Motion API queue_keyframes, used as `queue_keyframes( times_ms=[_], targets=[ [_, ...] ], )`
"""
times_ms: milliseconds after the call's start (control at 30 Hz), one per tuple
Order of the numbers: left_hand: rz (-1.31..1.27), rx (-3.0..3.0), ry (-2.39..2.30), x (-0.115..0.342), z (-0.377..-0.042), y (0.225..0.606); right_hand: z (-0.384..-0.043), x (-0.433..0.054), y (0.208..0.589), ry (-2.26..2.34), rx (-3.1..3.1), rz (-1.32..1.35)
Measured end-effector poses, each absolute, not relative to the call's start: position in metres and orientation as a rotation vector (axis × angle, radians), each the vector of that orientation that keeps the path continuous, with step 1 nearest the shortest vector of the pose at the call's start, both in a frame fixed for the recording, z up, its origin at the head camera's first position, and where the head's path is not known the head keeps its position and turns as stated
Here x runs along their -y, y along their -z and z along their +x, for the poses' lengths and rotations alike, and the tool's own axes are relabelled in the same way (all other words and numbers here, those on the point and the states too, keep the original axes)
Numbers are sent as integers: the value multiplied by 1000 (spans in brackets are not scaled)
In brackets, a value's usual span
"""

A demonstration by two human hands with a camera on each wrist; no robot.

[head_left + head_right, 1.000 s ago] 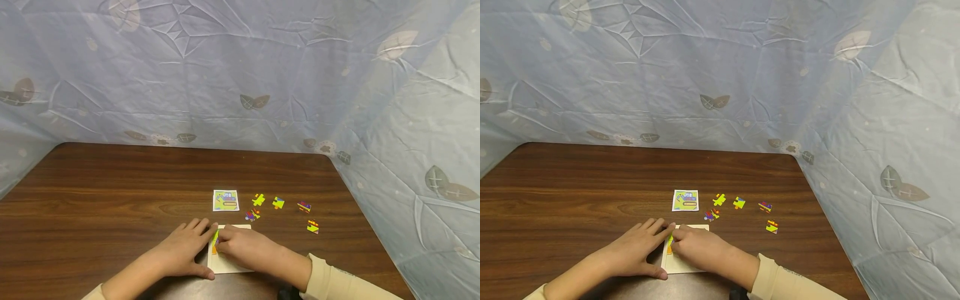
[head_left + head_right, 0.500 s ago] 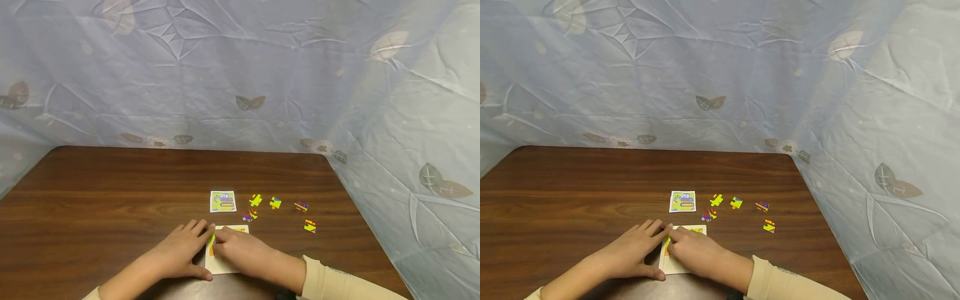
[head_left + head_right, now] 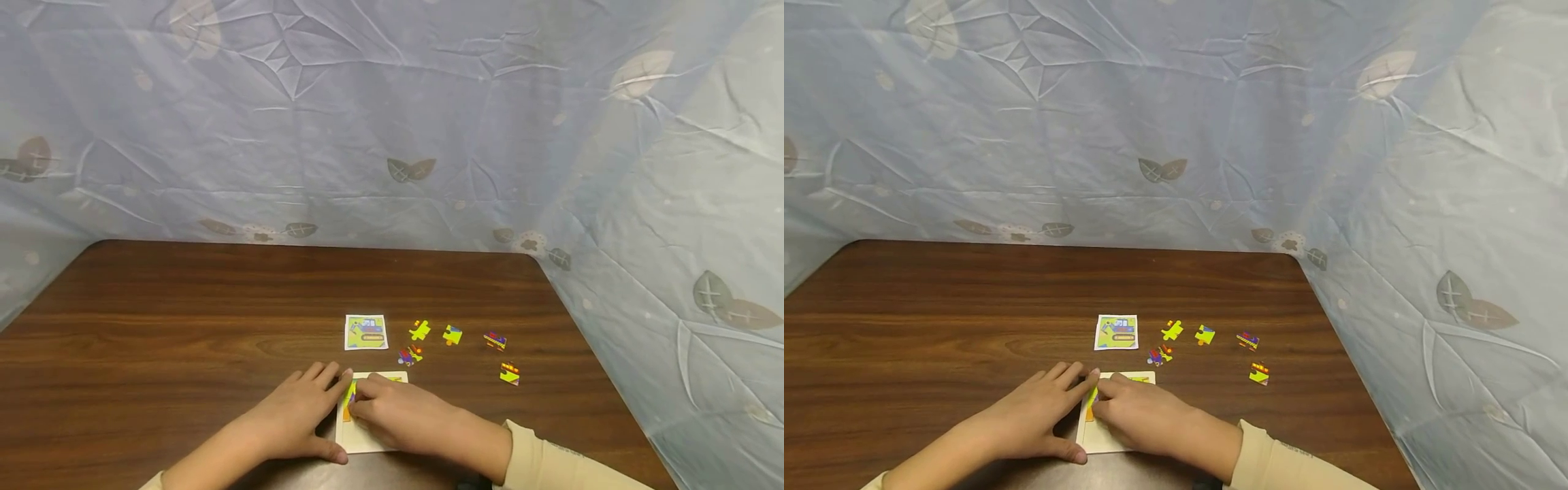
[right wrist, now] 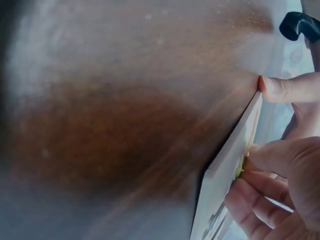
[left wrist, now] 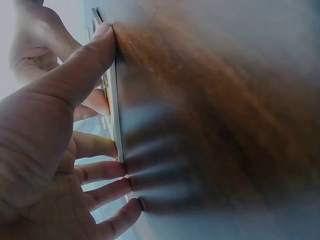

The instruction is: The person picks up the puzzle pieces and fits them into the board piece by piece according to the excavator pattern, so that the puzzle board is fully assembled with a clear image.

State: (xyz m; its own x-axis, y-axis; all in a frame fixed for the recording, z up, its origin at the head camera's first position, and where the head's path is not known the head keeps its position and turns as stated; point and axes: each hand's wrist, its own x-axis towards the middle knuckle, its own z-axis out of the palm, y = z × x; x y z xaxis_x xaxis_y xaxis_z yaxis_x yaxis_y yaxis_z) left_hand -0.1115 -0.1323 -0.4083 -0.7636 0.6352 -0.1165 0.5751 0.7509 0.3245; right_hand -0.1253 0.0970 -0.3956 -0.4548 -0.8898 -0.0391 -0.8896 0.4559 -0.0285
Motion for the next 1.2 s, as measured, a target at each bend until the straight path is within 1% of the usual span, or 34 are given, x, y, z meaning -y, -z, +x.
queue_keyframes(
  times_ms=[300, 533, 767, 967, 1200],
  targets=[
    [940, -2720, -393, 130, -111, 410, -131, -100, 394, 110, -2587, -1531],
    [921, -2704, -425, 130, -111, 409, -138, -117, 393, 268, -2513, -1485],
    [930, -2729, -403, 130, -111, 409, -147, -137, 389, 402, -2536, -1338],
    [926, -2725, -404, 130, -113, 410, -166, -160, 386, 444, -2664, -1194],
    [922, -2721, -410, 131, -112, 409, -189, -180, 392, 469, -2761, -1007]
  ],
)
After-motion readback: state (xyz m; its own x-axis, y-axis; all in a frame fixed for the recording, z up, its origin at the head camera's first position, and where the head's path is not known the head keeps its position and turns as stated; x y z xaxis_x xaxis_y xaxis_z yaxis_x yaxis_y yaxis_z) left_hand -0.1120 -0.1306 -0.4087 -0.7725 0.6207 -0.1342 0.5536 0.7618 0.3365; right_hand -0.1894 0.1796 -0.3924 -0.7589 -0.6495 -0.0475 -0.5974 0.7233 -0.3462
